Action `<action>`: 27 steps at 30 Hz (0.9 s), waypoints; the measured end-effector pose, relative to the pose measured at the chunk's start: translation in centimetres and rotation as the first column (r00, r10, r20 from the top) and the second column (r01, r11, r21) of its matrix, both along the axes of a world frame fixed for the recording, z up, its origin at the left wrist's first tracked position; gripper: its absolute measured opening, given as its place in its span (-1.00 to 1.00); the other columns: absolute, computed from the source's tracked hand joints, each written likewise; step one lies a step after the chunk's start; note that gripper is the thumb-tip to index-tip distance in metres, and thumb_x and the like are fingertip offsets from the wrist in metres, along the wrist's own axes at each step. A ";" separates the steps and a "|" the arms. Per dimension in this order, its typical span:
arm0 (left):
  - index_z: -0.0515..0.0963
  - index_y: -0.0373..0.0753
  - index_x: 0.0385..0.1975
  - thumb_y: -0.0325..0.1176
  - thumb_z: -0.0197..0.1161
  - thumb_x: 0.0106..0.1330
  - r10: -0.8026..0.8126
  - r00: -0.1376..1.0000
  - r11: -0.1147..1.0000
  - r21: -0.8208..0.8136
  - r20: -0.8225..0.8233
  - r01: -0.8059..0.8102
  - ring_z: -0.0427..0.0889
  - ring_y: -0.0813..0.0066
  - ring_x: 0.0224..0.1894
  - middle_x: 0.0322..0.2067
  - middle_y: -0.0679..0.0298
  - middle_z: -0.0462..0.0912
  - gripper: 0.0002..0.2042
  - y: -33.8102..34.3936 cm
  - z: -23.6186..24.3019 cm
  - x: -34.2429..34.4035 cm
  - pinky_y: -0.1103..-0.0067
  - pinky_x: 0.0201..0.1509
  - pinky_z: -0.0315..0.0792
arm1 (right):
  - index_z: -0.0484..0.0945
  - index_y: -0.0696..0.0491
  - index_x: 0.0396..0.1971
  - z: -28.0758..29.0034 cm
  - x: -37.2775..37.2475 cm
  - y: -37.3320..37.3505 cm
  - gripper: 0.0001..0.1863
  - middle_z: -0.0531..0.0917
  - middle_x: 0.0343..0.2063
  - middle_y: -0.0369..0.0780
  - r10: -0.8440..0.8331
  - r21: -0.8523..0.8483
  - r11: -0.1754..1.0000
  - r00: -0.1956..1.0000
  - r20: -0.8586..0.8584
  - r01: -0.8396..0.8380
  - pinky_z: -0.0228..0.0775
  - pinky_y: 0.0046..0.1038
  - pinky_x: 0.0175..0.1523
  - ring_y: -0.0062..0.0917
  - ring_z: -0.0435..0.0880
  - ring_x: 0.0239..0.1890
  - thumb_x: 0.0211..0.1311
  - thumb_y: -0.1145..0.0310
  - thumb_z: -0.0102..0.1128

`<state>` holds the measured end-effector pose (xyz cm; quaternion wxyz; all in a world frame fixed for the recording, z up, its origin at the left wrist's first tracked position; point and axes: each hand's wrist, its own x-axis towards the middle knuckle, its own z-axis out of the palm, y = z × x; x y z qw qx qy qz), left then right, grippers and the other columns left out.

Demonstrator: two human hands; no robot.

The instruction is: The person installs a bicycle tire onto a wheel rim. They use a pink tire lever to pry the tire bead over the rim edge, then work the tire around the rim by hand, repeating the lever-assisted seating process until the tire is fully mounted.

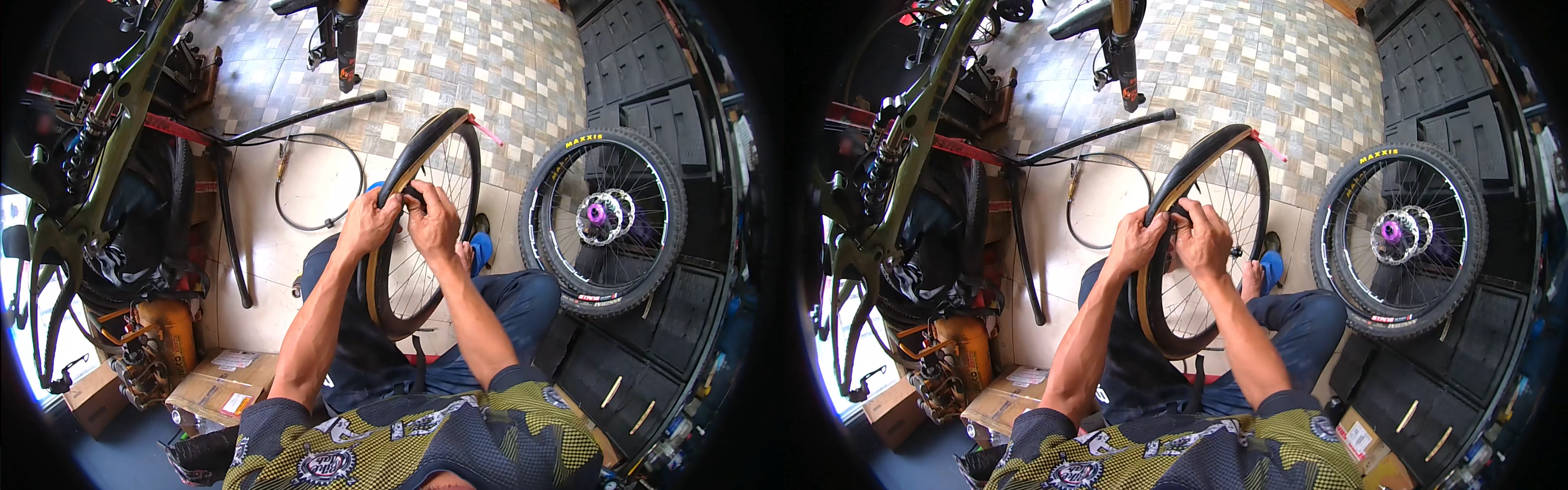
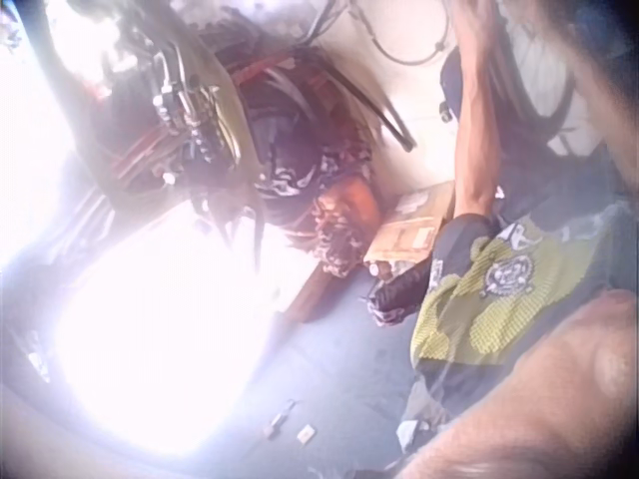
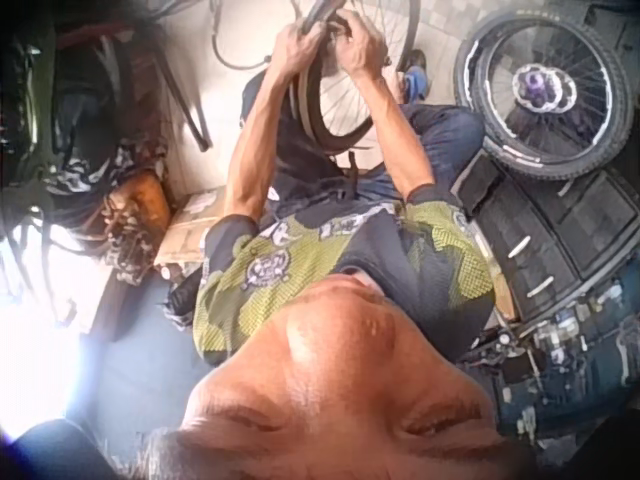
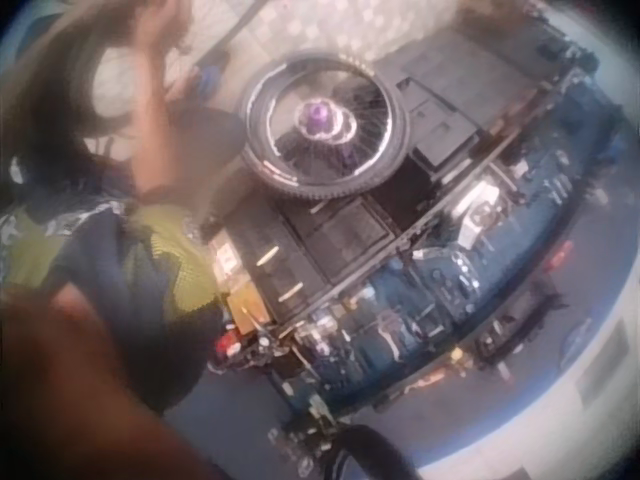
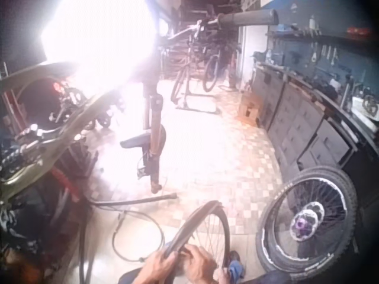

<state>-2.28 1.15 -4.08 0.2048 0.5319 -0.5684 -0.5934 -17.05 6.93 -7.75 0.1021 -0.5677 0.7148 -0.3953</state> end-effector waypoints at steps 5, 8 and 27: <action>0.60 -0.39 -0.30 -0.09 0.20 0.57 -0.014 0.998 1.000 -0.002 0.058 0.015 0.67 0.49 -0.49 -0.59 0.23 0.60 -0.60 -0.2 -0.5 -0.1 0.42 -0.34 0.56 | 0.64 0.09 -0.09 -1.1 -0.1 -2.2 -0.77 0.76 -0.39 -0.14 -0.079 0.000 0.996 0.902 0.425 0.088 0.54 -0.35 -0.21 -0.41 0.75 -0.35 0.47 0.27 0.42; 0.59 -0.40 -0.33 -0.10 0.20 0.56 0.033 0.999 0.999 -0.006 0.009 -0.033 0.64 0.48 -0.51 -0.60 0.24 0.59 -0.60 -0.2 -1.4 0.2 0.41 -0.35 0.55 | 0.64 0.08 -0.09 -1.7 -0.6 -2.6 -0.77 0.78 -0.36 -0.13 -0.002 -0.056 0.998 0.914 0.406 0.027 0.55 -0.33 -0.20 -0.36 0.78 -0.32 0.46 0.26 0.43; 0.65 -0.35 -0.38 0.01 0.18 0.55 0.032 0.999 0.989 -0.144 -0.027 -0.036 0.66 0.06 -0.58 -0.68 0.04 0.60 -0.53 0.8 -3.6 -1.3 0.19 -0.31 0.51 | 0.77 0.15 -0.27 15.8 -5.3 -9.7 -0.83 0.81 -0.35 0.07 0.798 0.757 0.518 0.544 -0.259 -0.399 0.70 -0.04 -0.08 -0.02 0.85 -0.19 0.26 0.41 0.28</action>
